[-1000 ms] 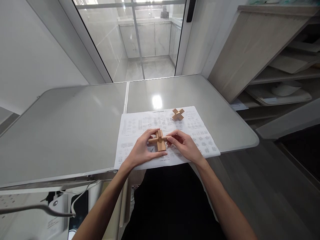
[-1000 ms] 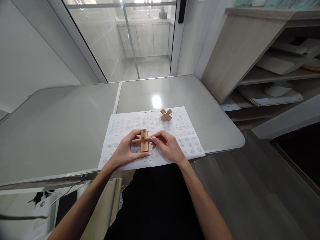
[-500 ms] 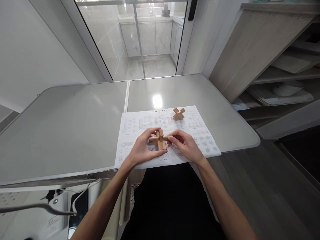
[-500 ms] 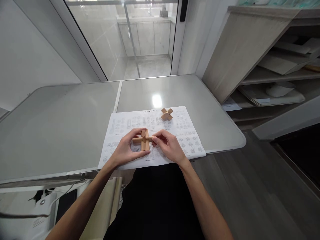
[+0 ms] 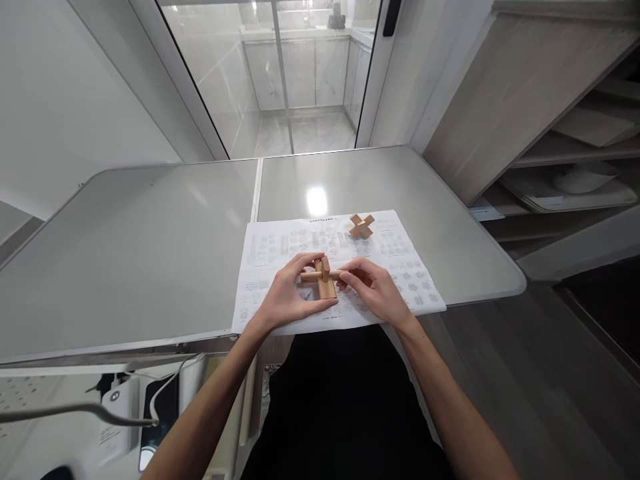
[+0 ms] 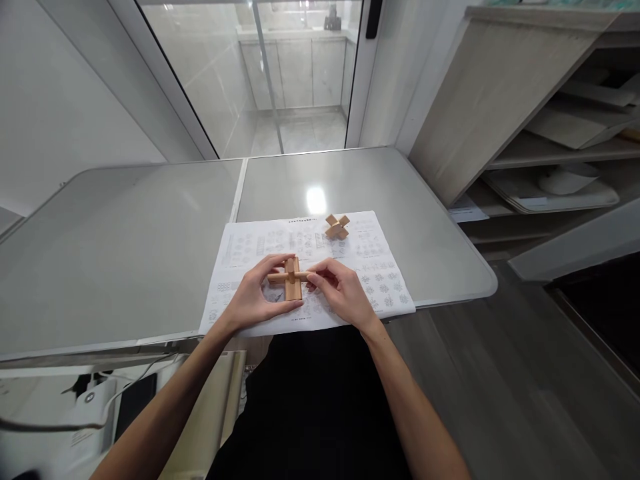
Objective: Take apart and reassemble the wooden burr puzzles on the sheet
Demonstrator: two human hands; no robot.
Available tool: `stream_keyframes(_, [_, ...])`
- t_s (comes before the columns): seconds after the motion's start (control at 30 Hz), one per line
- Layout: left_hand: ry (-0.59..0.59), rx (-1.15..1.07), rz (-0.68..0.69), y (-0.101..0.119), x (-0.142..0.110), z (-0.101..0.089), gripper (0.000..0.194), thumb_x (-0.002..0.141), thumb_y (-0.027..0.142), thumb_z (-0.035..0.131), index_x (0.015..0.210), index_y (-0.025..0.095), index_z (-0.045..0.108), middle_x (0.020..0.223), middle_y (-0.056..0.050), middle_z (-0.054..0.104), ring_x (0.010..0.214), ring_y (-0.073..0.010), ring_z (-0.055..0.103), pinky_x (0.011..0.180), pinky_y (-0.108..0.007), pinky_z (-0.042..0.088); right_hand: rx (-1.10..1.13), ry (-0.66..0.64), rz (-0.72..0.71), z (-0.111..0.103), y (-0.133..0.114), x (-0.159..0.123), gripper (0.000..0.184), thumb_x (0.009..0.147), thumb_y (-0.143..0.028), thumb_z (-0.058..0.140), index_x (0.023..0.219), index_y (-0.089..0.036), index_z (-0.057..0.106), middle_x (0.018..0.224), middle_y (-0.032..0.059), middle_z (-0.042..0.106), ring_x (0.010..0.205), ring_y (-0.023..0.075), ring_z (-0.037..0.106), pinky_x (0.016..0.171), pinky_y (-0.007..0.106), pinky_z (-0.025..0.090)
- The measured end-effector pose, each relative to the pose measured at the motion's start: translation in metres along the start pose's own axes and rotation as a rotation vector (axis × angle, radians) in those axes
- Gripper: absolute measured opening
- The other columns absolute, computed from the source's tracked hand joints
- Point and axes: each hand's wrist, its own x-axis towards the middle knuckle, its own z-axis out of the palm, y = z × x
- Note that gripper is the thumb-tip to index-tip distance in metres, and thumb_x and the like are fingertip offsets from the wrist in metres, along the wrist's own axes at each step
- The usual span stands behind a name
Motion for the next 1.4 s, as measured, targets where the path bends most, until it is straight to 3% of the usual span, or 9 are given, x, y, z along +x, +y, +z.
stream_keyframes(0.57, [-0.054,-0.064,-0.032,0.001,-0.003,-0.001,0.076,0.080,0.049,0.090,0.145,0.029,0.056,0.140,-0.009,0.064,0.122,-0.0291,0.066,0.106,-0.049,0.059,0.000,-0.033,0.025,-0.002,-0.001,-0.002,0.025,0.103,-0.048,0.067,0.102,-0.022,0.071,0.095,0.0048,0.074,0.090,0.0224,0.076,0.087,0.039,0.063])
stream_keyframes(0.9, [-0.008,-0.072,-0.015,0.002,-0.004,-0.002,0.078,0.075,0.047,0.092,0.143,0.027,0.060,0.137,-0.010,0.067,0.119,-0.0284,0.067,0.105,-0.049,0.057,-0.019,0.017,-0.023,0.002,0.000,-0.003,0.024,0.103,-0.045,0.068,0.101,-0.022,0.071,0.095,0.0043,0.073,0.087,0.0206,0.075,0.086,0.037,0.062])
stream_keyframes(1.4, [0.021,-0.094,-0.012,0.049,0.006,-0.013,0.078,0.068,0.037,0.096,0.138,0.026,0.064,0.132,-0.009,0.070,0.117,-0.0286,0.068,0.105,-0.049,0.055,-0.019,0.046,-0.107,-0.008,-0.029,-0.016,0.015,0.104,-0.038,0.069,0.102,-0.024,0.073,0.097,0.0031,0.072,0.084,0.0186,0.074,0.081,0.037,0.063])
